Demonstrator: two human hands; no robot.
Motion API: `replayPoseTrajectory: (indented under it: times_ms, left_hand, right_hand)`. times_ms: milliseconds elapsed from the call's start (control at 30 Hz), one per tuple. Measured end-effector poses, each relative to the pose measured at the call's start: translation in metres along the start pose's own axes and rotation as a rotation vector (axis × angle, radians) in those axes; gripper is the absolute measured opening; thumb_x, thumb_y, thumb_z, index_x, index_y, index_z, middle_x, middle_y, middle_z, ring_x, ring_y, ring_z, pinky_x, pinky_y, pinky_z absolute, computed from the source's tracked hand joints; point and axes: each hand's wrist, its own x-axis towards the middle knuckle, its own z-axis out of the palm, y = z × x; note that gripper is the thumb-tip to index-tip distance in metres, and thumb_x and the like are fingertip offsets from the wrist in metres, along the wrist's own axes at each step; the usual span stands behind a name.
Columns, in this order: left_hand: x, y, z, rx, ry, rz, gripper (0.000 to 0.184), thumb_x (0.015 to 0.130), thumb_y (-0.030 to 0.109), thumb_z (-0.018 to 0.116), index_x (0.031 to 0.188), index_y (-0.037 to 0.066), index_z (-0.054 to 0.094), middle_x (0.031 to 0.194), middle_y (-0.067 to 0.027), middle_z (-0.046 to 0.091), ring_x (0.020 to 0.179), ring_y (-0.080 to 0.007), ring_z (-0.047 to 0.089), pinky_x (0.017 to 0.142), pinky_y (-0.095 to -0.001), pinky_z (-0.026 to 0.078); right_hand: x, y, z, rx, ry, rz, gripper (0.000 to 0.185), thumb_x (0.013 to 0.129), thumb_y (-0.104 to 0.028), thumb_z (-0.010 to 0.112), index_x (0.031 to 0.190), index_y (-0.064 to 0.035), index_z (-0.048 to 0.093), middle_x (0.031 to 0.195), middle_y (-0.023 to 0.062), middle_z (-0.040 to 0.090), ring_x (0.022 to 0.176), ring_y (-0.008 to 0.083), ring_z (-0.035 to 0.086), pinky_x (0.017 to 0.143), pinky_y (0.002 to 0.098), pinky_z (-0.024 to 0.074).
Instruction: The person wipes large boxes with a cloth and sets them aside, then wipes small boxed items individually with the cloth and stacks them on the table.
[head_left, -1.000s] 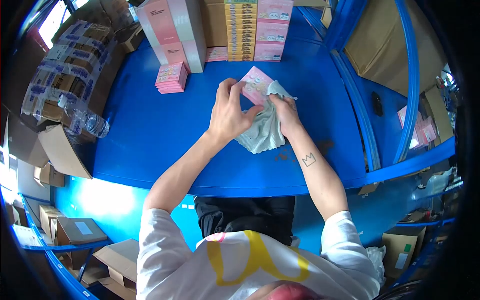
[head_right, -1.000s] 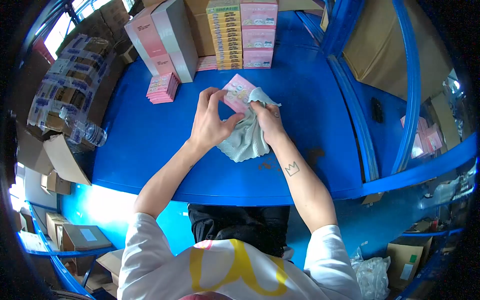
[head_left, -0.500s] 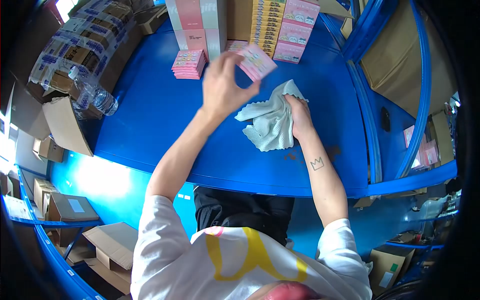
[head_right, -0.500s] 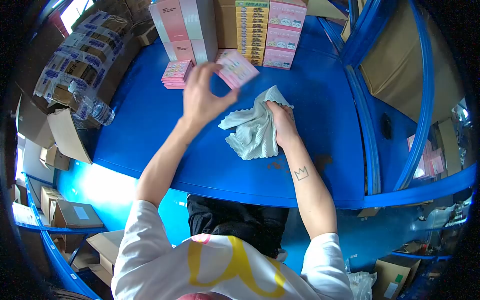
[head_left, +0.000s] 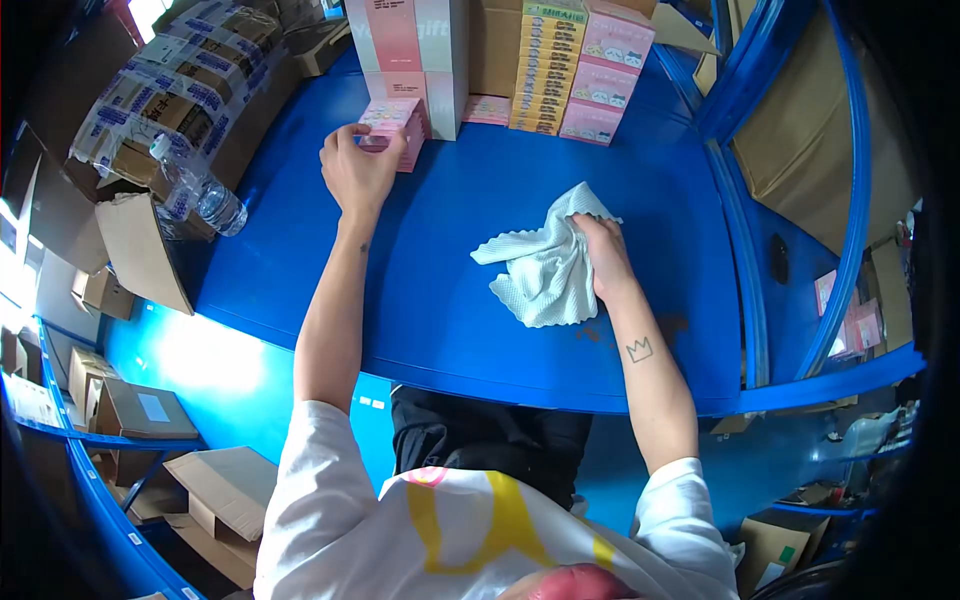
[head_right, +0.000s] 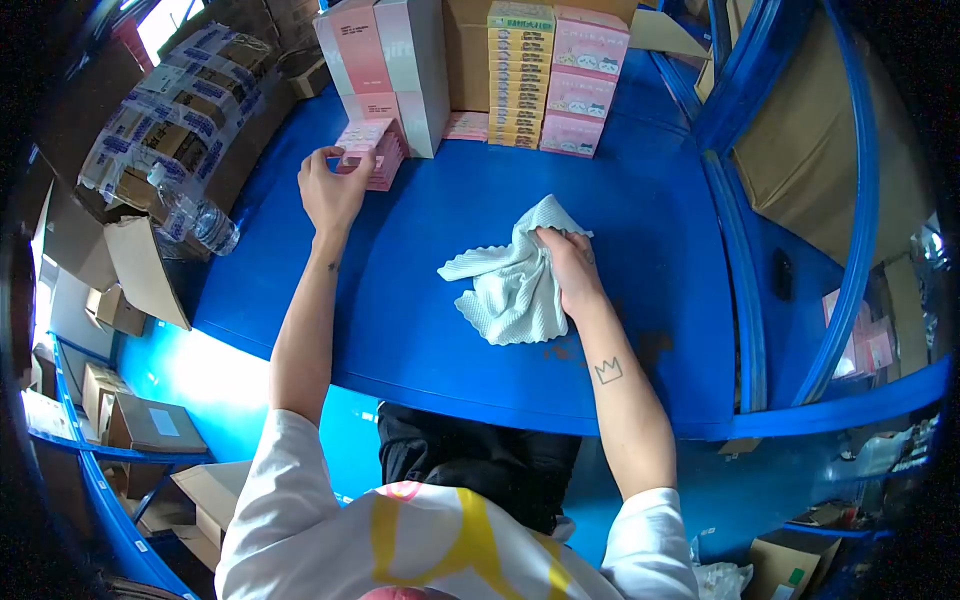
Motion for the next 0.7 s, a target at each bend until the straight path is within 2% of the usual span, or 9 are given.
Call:
replayPoseTrajectory:
  times_ms: [400, 700]
  left_hand:
    - [-0.0096, -0.0033, 0.0050, 0.108, -0.138, -0.003, 0.055, 0.074, 0.046, 0.073, 0.104, 0.001, 0.063, 0.114, -0.0201, 0.058, 0.102, -0.0326, 0.056, 0.081, -0.0378, 0.051]
    - [-0.0102, -0.0090, 0.0125, 0.115, -0.122, -0.015, 0.058, 0.073, 0.047, 0.072, 0.106, 0.001, 0.062, 0.113, -0.0205, 0.058, 0.102, -0.0337, 0.057, 0.081, -0.0393, 0.051]
  right_hand:
    - [0.0015, 0.0035, 0.0004, -0.032, -0.002, 0.010, 0.047, 0.089, -0.031, 0.060, 0.114, 0.0082, 0.052, 0.118, 0.0168, 0.049, 0.107, 0.0235, 0.049, 0.094, 0.0334, 0.0393]
    - [-0.0062, -0.0050, 0.0060, -0.028, 0.047, 0.005, 0.044, 0.089, -0.029, 0.060, 0.112, 0.0077, 0.053, 0.115, 0.0168, 0.052, 0.104, 0.0223, 0.051, 0.092, 0.0326, 0.0410]
